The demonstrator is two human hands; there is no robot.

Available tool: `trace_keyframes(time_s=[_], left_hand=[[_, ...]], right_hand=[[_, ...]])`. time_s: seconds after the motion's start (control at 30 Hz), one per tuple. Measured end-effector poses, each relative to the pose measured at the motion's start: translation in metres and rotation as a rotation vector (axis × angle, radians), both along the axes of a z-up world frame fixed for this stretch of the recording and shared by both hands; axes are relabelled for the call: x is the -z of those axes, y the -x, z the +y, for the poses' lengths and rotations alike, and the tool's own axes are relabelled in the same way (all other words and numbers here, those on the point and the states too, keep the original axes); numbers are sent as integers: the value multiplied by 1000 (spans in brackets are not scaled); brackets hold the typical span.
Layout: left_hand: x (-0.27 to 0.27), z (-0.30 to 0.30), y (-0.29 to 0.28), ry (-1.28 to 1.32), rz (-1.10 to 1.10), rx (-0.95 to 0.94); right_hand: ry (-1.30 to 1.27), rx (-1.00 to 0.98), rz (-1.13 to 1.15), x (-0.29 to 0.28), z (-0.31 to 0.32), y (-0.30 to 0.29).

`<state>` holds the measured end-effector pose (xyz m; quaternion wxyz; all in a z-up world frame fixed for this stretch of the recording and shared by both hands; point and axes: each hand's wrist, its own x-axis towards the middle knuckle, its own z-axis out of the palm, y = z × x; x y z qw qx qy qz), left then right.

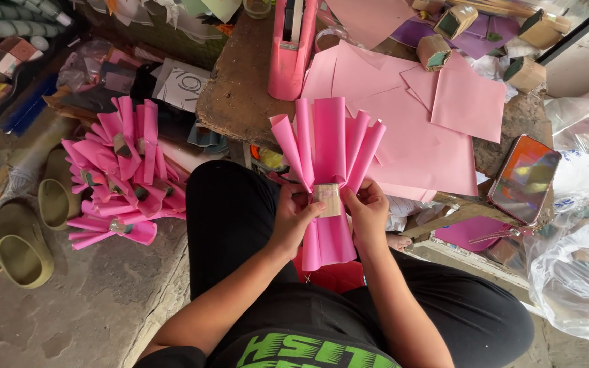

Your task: The person sits on the floor and folds pink paper sheets into rolled shapes, then secures them around a small cardboard tube using clear tape. They repeat this process to create multiple paper decorations, placing finished items on the floor beside them.

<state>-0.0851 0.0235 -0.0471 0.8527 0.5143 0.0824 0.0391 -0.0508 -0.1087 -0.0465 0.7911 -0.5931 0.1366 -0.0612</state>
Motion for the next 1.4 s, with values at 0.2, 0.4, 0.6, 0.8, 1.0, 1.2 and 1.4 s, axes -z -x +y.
trace_keyframes(time_s=[0.2,0.4,0.6,0.8,1.0,1.2,1.4], left_hand=[[13,-4,-3,-8,-9,20],[14,-2,-4,-35,7,31],[10,0,-4,-5,-42,27],[7,0,0,-19,-123,53],[-17,2,4,43,-269,80],[-7,10,4,97,-337,14],[-59,28,5,169,-389,-138]], right_hand=[[76,-40,-23,-3,-3,2],[-45,-167,-40,-12,-10,9],[47,-170,-10,-35,-6,15],[-37,-149,-14,-4,-15,6],[-47,-126,-74,8,-16,5],[407,-207,-399,-68,4,29],[936,-393,-603,-132,47,40]])
